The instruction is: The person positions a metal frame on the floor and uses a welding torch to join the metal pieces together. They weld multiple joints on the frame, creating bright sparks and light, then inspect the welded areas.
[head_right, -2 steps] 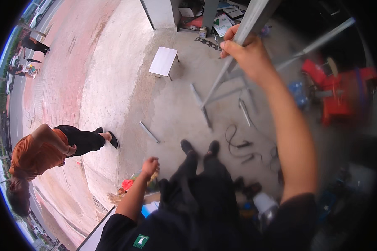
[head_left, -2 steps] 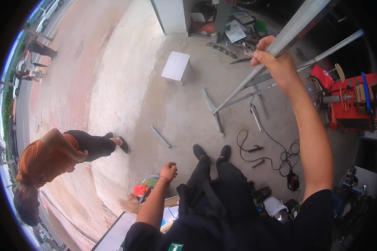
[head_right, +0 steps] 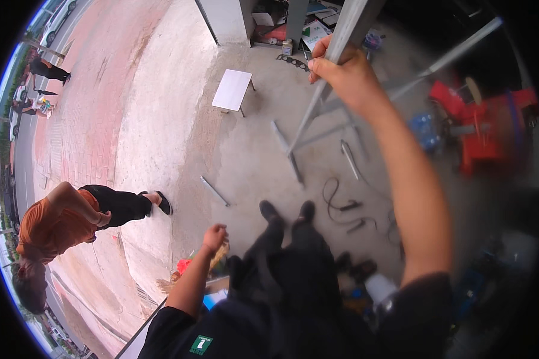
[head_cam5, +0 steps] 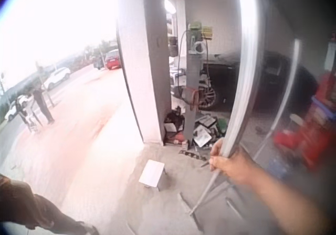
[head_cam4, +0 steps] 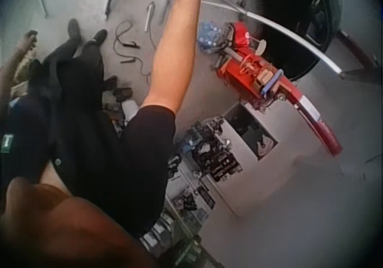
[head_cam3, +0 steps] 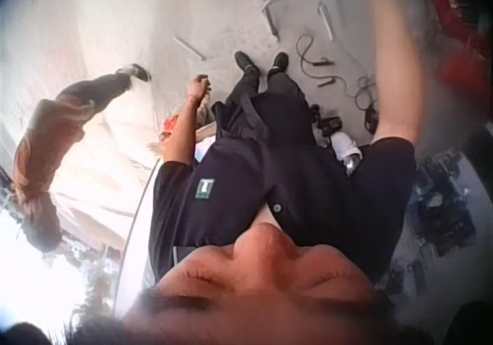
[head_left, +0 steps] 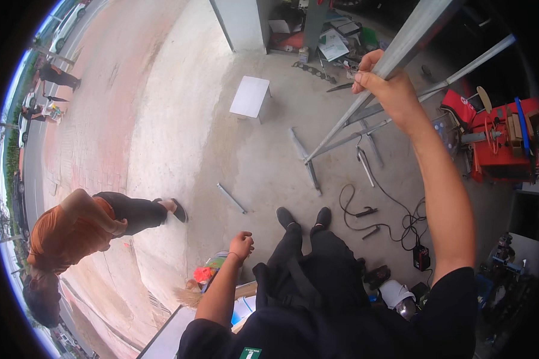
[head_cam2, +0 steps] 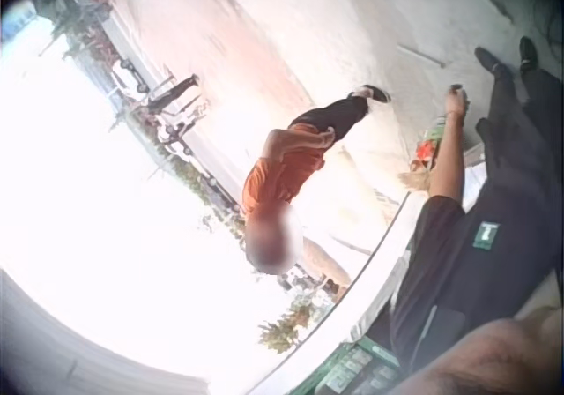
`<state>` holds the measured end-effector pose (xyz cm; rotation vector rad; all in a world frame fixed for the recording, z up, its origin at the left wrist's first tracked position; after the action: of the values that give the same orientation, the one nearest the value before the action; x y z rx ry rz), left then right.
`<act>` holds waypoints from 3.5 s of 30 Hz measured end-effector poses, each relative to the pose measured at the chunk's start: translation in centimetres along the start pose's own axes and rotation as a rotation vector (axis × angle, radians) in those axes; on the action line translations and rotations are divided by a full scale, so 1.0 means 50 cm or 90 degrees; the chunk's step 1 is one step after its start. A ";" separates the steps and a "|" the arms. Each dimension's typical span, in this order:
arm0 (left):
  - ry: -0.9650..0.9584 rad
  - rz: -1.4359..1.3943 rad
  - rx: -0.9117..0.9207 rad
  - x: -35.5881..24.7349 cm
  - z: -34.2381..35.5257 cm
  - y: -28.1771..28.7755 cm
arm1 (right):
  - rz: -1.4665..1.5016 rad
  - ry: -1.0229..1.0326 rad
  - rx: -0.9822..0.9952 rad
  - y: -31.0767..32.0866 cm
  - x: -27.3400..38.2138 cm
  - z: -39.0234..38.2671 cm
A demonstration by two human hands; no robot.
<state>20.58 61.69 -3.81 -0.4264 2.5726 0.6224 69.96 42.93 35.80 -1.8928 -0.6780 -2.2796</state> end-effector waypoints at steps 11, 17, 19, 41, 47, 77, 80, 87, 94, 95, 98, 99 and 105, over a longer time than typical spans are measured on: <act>0.112 0.063 -0.048 0.224 -0.017 0.107 | -0.012 -0.039 0.097 -0.042 0.017 -0.022; 0.094 0.054 -0.002 0.253 -0.110 0.119 | 0.004 -0.025 0.187 -0.057 0.025 -0.014; 0.124 -0.003 -0.021 0.337 -0.092 0.123 | -0.010 -0.009 0.184 -0.026 0.020 -0.013; 0.070 -0.033 0.043 0.097 0.002 0.045 | -0.060 -0.080 0.190 0.173 -0.008 -0.100; 0.114 0.006 0.052 0.185 0.013 0.015 | -0.037 -0.099 0.147 0.169 -0.026 -0.086; -0.079 0.108 0.011 -0.120 -0.012 -0.020 | -0.203 -0.633 -0.109 0.295 -0.723 -1.098; -0.420 0.124 0.068 -0.459 -0.110 -0.127 | -0.174 -0.664 -0.119 0.257 -0.709 -1.105; -0.863 0.227 0.081 -0.939 -0.378 -0.393 | -0.160 -0.639 -0.133 0.285 -0.681 -1.192; -0.845 0.311 -0.005 -0.997 -0.348 -0.474 | -0.092 -0.798 -0.164 0.355 -0.787 -1.331; -0.881 0.318 -0.014 -0.998 -0.346 -0.472 | -0.092 -0.819 -0.158 0.358 -0.803 -1.332; -0.854 0.225 0.033 -0.993 -0.342 -0.463 | -0.044 -0.806 -0.175 0.367 -0.843 -1.289; -0.915 0.179 0.035 -0.994 -0.350 -0.473 | -0.016 -0.788 -0.189 0.374 -0.861 -1.263; -0.691 -0.091 0.196 -0.946 -0.313 -0.485 | 0.071 -0.862 -0.253 0.416 -0.919 -1.099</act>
<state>64.62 42.14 23.57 -0.0983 1.5358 0.2622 37.52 -6.77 -9.40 -3.4023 -0.1141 -0.7818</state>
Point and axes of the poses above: each hand's wrist, its own z-axis towards the middle knuckle, its own y-axis out of the back of the hand, x = y × z, the point moved 6 cm from there along z, towards the middle knuckle, and after that the axes turned 11 degrees about -x, right-handed, at the moved point
